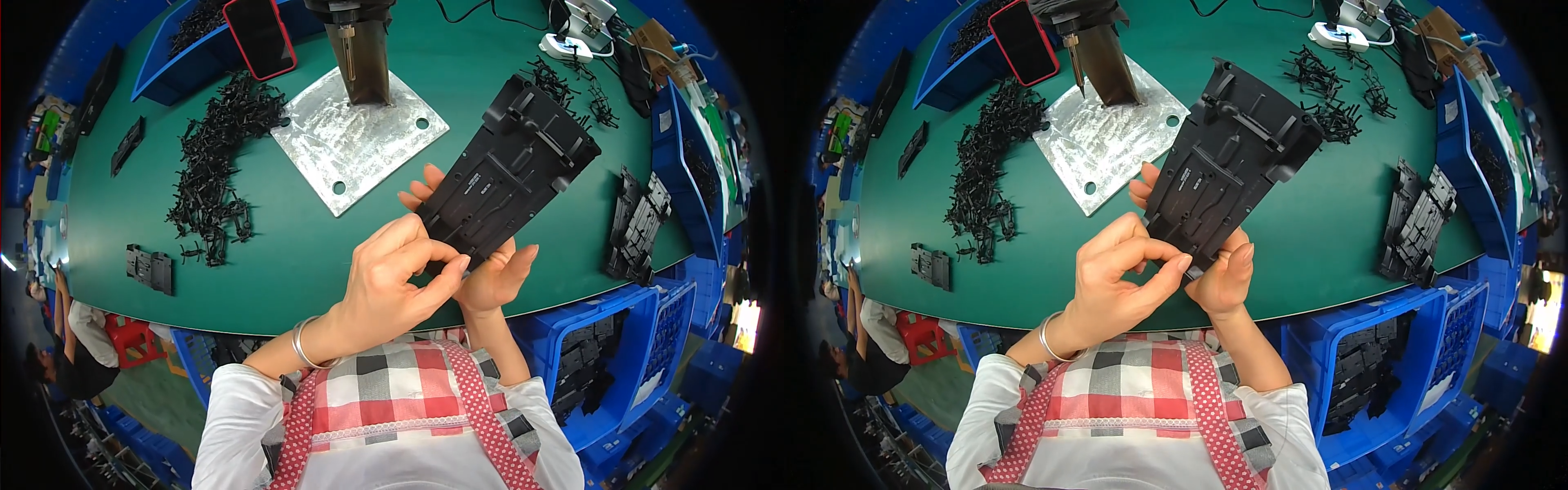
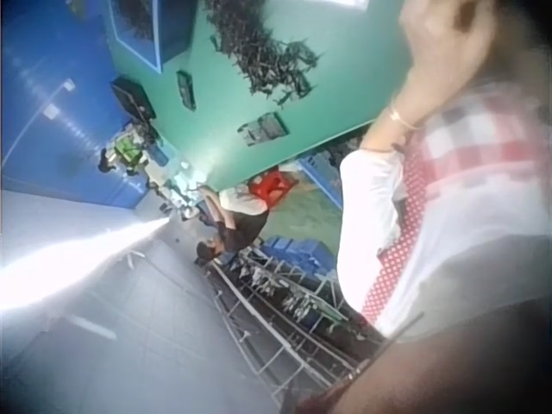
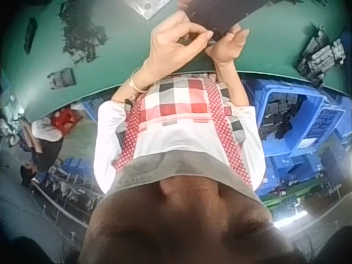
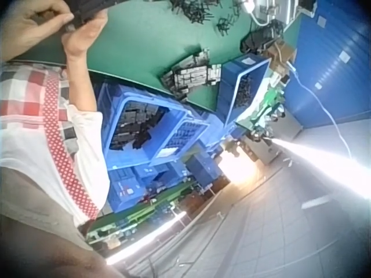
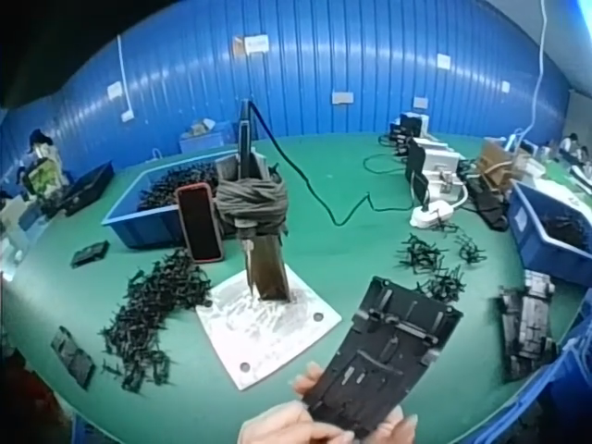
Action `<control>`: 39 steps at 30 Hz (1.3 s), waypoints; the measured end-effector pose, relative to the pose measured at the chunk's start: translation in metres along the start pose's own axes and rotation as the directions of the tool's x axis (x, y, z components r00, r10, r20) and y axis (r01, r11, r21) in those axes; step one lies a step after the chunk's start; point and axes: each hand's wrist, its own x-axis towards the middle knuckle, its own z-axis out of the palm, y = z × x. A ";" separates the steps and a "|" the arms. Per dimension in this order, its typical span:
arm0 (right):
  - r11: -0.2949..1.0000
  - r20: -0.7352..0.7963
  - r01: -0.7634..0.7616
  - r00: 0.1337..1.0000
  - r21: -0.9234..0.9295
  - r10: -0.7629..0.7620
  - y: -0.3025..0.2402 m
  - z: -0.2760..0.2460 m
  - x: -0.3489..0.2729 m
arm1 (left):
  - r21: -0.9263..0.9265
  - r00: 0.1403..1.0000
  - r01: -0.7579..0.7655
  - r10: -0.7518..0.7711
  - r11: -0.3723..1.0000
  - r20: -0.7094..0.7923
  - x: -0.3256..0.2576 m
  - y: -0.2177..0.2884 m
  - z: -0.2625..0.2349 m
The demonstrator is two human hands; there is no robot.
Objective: Assembling plastic toy car chassis by manually attaching wheel axles and using a manual press fixture.
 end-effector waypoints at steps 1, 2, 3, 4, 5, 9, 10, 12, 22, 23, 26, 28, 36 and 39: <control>1.000 0.001 0.011 1.000 -0.016 -0.010 0.001 0.000 0.001 | -0.005 1.000 -0.003 0.003 1.000 -0.014 0.000 -0.001 0.001; 1.000 0.001 0.010 1.000 -0.017 -0.010 0.002 -0.001 0.001 | -0.009 1.000 -0.005 0.005 1.000 -0.027 0.000 -0.002 0.003; 1.000 -0.004 0.012 1.000 -0.009 -0.012 0.003 -0.002 0.000 | -0.010 1.000 -0.005 0.004 1.000 -0.028 -0.001 -0.003 0.004; 1.000 -0.009 0.014 1.000 -0.001 -0.014 0.004 -0.003 0.000 | 0.001 0.999 -0.021 0.021 1.000 -0.049 -0.001 -0.003 0.006; 1.000 -0.009 0.012 1.000 0.000 -0.012 0.005 -0.003 0.001 | 0.013 0.997 -0.035 0.036 0.999 -0.070 -0.001 -0.003 0.007; 0.998 0.002 -0.009 1.000 -0.060 0.010 0.005 -0.009 0.001 | 0.049 0.994 -0.083 0.086 0.995 -0.068 0.000 -0.003 0.008; 0.995 0.017 -0.024 1.000 -0.094 0.025 0.005 -0.010 0.000 | 0.043 0.997 -0.057 0.059 0.997 -0.055 0.000 -0.002 0.007; 0.994 0.013 -0.032 0.999 -0.101 0.034 0.005 -0.011 0.001 | 0.038 0.999 -0.031 0.033 0.999 -0.043 -0.001 -0.001 0.006; 0.996 -0.003 -0.063 0.998 -0.070 0.063 0.013 -0.018 -0.003 | 0.002 1.000 -0.014 0.014 1.000 -0.027 -0.002 -0.001 0.007; 0.995 0.000 -0.064 0.998 -0.072 0.064 0.012 -0.017 -0.002 | -0.027 1.000 -0.009 0.009 1.000 0.003 -0.003 -0.002 0.005; 0.999 -0.014 -0.028 1.000 -0.015 0.028 0.012 -0.016 -0.001 | -0.028 1.000 -0.005 0.005 1.000 0.024 -0.003 -0.005 0.003; 1.000 -0.023 -0.017 1.000 -0.014 0.017 0.014 -0.017 -0.001 | -0.014 1.000 -0.015 0.015 1.000 0.027 -0.001 -0.006 0.002; 0.981 -0.010 -0.091 0.996 -0.169 0.091 0.013 -0.020 -0.001 | -0.055 1.000 0.021 -0.021 0.998 0.004 -0.001 -0.010 0.003; 0.985 -0.004 -0.085 0.996 -0.149 0.086 0.013 -0.019 0.002 | -0.055 0.998 0.039 -0.037 0.998 0.042 -0.002 -0.012 0.002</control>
